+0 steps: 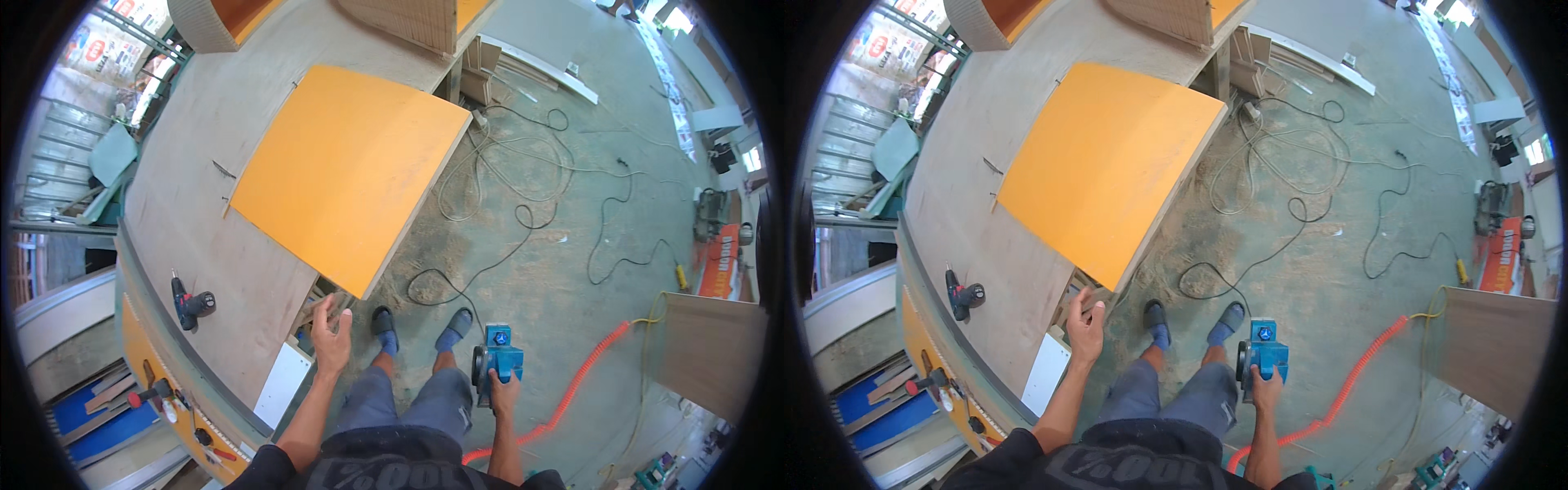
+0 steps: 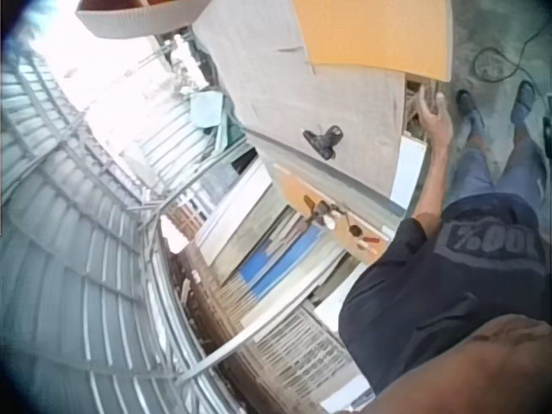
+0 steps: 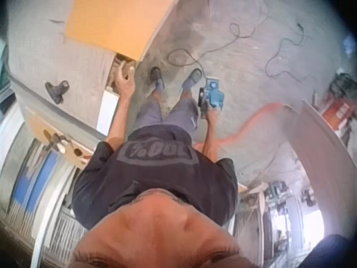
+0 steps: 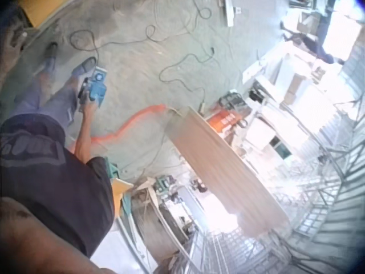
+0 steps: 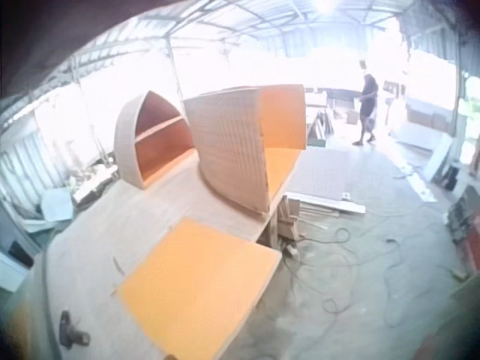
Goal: The person sands a wooden panel with an electric sander, then fits and places a wooden shelf into a curved wooden cabinet structure.
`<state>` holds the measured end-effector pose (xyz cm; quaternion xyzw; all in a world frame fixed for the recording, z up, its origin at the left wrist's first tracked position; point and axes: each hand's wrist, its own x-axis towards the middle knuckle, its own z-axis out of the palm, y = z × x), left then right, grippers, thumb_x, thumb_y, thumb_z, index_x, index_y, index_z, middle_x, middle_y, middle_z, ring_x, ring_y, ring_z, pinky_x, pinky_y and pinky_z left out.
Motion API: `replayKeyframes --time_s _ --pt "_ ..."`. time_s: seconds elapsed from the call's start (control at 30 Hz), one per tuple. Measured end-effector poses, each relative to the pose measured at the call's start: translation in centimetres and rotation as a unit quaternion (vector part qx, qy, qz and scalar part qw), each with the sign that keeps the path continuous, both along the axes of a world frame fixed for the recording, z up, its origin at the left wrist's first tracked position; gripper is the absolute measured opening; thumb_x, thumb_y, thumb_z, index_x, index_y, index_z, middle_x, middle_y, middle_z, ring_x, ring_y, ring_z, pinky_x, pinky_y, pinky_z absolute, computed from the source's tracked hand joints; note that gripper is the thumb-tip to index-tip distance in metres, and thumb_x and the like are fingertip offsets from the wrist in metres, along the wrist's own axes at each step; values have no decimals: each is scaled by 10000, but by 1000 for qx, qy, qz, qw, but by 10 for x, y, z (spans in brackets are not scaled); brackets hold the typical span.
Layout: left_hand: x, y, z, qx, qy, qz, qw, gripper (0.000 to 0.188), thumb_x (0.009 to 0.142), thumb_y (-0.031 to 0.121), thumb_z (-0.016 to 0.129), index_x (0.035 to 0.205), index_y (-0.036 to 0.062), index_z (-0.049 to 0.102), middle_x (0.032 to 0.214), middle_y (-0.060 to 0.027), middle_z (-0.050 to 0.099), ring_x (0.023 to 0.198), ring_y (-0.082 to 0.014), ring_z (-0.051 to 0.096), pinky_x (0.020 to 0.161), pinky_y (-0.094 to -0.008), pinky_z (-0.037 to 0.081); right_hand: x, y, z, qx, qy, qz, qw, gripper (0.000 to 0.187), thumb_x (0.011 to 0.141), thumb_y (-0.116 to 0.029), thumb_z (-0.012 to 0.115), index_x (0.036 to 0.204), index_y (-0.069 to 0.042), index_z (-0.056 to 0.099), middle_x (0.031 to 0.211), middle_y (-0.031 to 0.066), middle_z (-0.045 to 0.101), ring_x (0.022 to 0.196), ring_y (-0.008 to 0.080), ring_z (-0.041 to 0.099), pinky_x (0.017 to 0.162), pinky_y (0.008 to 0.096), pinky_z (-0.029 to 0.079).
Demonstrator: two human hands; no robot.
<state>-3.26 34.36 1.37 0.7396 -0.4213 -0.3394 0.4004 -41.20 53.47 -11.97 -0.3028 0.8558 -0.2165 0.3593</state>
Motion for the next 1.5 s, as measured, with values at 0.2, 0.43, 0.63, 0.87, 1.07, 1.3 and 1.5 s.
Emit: replayKeyframes --time_s 0.2,0.43,0.63,0.87,1.07,1.3,1.5 --pt "43 36 45 73 -6 -221 973 306 982 178 720 1216 -19 724 1100 -175 767 1019 -274 752 915 -358 569 45 13 61 -14 -36 -59 998 271 895 -249 852 822 -62 670 700 1 633 553 99 546 528 297 435" --pt "120 91 74 104 41 -181 977 283 987 209 714 1144 -23 757 1041 -176 788 940 -245 768 868 -350 586 156 -69 281 -46 -71 137 987 394 870 -340 860 1080 -17 781 848 105 756 749 194 688 719 358 550" --pt "182 107 82 94 20 -110 989 296 994 218 710 1146 -30 763 924 -152 790 835 -184 753 799 -325 583 264 -137 352 -145 -105 254 950 416 911 -347 842 1128 -4 749 893 103 746 803 170 667 754 348 541" --pt "233 139 99 54 10 32 998 268 985 185 701 1137 -28 761 853 -112 772 777 -131 720 736 -297 571 368 -178 366 -159 -191 365 897 384 931 -294 821 1130 19 722 879 133 737 766 178 669 715 348 545" --pt "263 199 80 77 -30 137 987 248 976 187 717 1125 -5 765 847 -129 775 744 -154 727 733 -322 587 409 -178 366 -84 -151 504 847 400 925 -298 822 1138 29 734 851 128 731 752 148 648 699 334 539" --pt "270 227 65 63 -36 185 980 205 976 162 714 1090 -2 764 786 -122 751 702 -145 710 672 -317 558 465 -173 342 -99 -172 547 813 451 915 -321 812 1186 28 723 850 207 749 728 248 715 697 373 562" --pt "275 242 67 75 -26 201 976 205 960 178 722 1066 7 765 847 -176 758 761 -252 748 711 -364 576 527 -147 328 -113 -226 516 819 432 926 -238 795 1261 12 685 863 145 730 767 179 674 721 357 551"
